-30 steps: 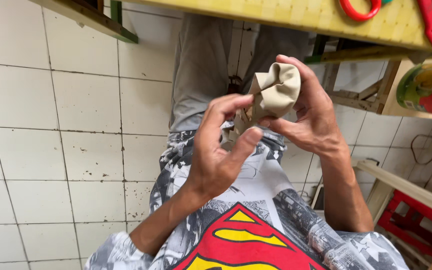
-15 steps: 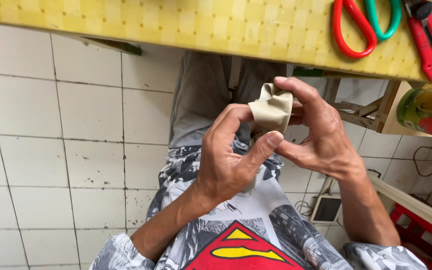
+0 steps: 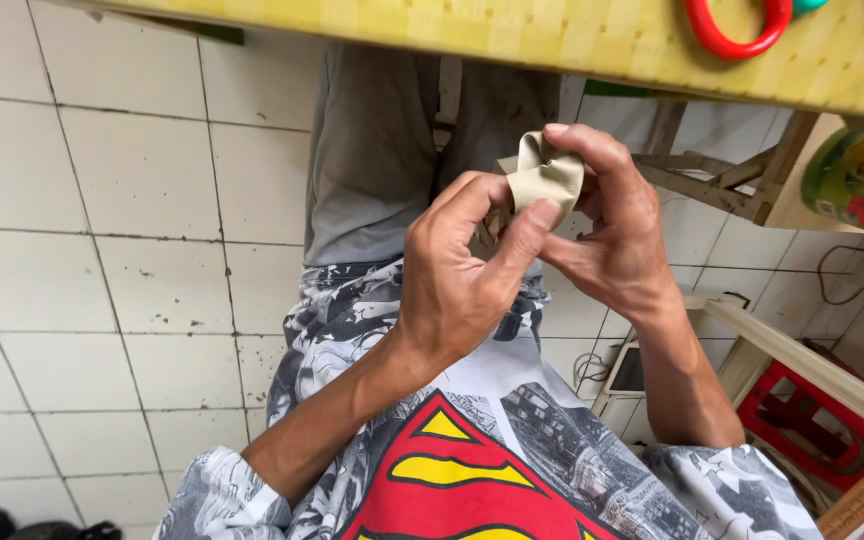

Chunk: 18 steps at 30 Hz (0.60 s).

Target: The person uses scissors to trim a beige shoe insole, cutting along the edges and making notches. They then fold the insole and manipulate it with their hands to shape it.

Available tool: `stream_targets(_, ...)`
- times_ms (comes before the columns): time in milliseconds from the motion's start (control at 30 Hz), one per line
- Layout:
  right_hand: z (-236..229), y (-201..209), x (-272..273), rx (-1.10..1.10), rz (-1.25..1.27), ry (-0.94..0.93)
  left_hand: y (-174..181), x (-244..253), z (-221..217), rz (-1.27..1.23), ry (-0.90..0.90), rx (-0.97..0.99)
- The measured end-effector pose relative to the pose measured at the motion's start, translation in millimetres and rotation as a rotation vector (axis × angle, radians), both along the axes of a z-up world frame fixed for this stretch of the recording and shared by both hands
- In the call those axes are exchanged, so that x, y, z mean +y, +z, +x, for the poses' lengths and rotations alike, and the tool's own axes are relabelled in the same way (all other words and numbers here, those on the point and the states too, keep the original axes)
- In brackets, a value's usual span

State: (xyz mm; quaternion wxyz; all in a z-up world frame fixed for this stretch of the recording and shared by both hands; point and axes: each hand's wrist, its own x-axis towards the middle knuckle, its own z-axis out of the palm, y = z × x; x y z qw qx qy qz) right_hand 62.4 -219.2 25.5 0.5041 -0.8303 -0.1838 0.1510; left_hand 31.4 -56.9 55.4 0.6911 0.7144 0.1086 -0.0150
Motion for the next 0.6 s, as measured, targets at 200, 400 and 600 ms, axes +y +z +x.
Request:
stream_targets(200, -11.2, -2.9, -6.6, 0.114, 0.088, -0.030, -10.9, -0.8, -4.5, 0.056, 0.039, 0.090)
stream_targets(400, -26.4, -8.9, -8.1, 0.240, 0.208, -0.111, -18.6, -11.0, -7.8, -0.045, 0.036, 0.157)
stream_targets(600, -31.6, -11.4, -8.4, 0.431, 0.385, -0.307, -11.5, -15.5, 1.3, -0.015, -0.098, 0.084)
